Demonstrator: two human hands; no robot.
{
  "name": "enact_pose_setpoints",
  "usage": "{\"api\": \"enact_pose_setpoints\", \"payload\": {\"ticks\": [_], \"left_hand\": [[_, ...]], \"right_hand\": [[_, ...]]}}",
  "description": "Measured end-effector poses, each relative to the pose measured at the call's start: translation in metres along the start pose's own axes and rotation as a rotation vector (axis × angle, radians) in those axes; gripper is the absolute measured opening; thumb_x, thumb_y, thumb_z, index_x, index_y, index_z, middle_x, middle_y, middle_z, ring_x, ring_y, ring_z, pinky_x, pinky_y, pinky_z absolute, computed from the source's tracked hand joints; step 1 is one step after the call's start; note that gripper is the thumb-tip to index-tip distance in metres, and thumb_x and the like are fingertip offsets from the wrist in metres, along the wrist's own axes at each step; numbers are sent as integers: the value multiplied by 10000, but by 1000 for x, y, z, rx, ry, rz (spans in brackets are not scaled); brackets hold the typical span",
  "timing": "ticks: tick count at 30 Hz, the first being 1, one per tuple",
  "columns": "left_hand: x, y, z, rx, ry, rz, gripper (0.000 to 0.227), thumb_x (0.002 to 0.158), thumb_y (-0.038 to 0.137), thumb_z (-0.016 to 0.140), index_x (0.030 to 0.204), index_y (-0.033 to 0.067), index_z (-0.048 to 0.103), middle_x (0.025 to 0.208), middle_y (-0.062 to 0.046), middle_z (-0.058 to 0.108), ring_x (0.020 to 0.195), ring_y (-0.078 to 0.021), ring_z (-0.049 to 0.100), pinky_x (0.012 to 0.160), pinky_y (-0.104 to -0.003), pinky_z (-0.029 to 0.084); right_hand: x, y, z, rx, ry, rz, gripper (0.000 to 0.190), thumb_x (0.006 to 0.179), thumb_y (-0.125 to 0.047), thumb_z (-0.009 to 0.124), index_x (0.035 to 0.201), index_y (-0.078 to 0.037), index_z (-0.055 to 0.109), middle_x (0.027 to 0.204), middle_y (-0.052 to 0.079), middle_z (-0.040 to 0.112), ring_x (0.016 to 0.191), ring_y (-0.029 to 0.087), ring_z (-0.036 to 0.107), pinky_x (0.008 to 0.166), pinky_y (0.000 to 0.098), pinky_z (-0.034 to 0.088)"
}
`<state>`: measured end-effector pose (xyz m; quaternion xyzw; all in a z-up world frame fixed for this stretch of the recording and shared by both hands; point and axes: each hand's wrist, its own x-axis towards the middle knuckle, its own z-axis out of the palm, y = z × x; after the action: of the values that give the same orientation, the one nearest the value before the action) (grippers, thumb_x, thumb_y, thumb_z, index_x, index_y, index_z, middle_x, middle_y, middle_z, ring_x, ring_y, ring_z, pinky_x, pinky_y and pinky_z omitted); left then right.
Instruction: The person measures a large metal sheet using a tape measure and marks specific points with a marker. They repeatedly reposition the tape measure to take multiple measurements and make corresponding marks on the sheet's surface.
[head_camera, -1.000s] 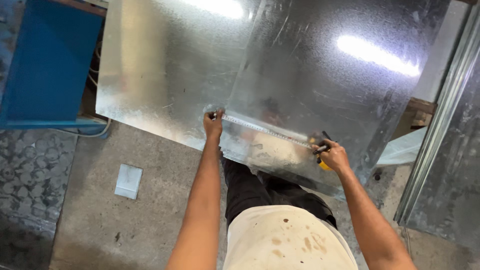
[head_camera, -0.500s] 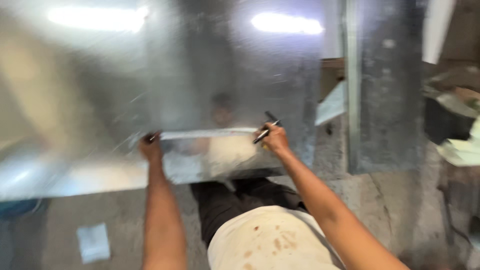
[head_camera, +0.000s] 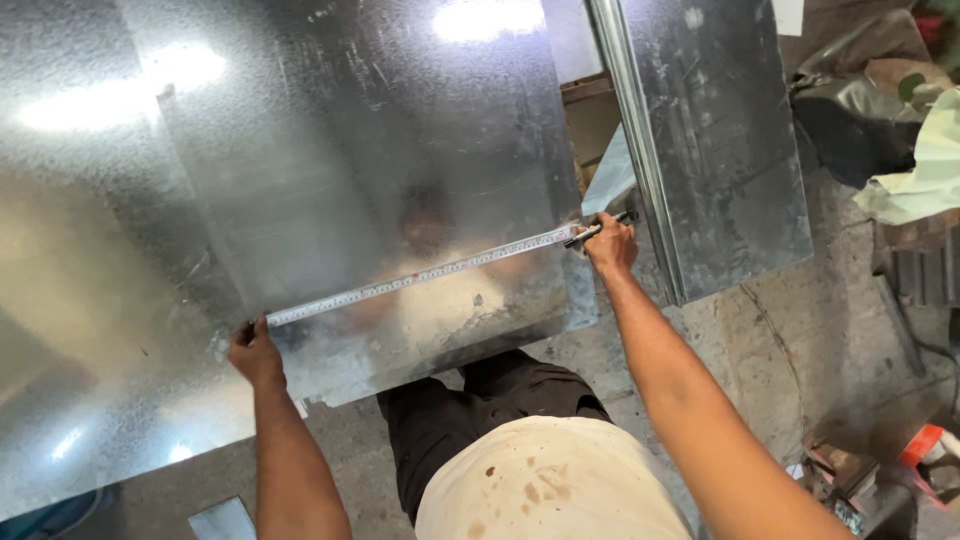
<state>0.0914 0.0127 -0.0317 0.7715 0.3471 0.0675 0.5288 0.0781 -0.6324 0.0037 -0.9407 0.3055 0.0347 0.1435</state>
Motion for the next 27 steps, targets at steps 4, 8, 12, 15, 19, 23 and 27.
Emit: {"api": "enact_pose_setpoints", "payload": {"ticks": [4,8,12,15,19,23,27], "left_hand": [[0,1,-7,43,-40,79,375,983,177,775,1257,-58,674,1184,-142,719,1056,-213,679,938,-357,510],[2,1,2,175,59,88,317,955,174,813,1189,-12,706,1126,-148,746,1010,-235,697,914,-369,532],[2,0,16,283,235,112,328,886,161,868,1075,3,654,1049,-139,728,941,-268,692,836,-398,559],[-1,-3,22,292,293,118,309,896,156,863,1036,9,631,1020,-121,720,925,-269,695,800,-399,576],[-15,-7,29,320,306,184,306,946,141,851,1097,7,621,1094,-148,701,976,-295,679,846,-418,557],[-29,-8,35,403,248,104,514,921,242,856,1282,28,561,1327,-179,583,1198,-350,571,1008,-507,467],[-38,-12,42,553,222,94,762,928,400,839,1482,49,451,1506,-196,429,1360,-416,418,1066,-618,364]], "right_hand": [[-3,0,-1,0,9,18,479,763,-593,846,939,-159,747,901,124,746,979,404,646,788,539,517],[-6,-5,-4,-8,46,-23,463,761,-575,854,936,-161,740,879,116,749,950,407,648,781,544,519],[-10,-9,-9,-26,61,-23,455,765,-568,857,932,-162,738,861,123,744,946,401,653,772,549,520],[-13,-12,-8,-56,107,-49,452,767,-551,856,962,-162,735,845,138,731,936,410,649,749,561,518],[-13,-11,-3,-117,113,-80,440,790,-548,847,940,-153,723,831,133,730,955,403,655,741,581,516],[-11,-8,4,-185,171,-134,441,788,-551,843,938,-154,723,808,131,730,963,396,660,761,580,522],[-13,-4,9,-214,191,-175,444,806,-558,837,943,-151,725,812,136,728,952,398,663,747,574,520]]}}
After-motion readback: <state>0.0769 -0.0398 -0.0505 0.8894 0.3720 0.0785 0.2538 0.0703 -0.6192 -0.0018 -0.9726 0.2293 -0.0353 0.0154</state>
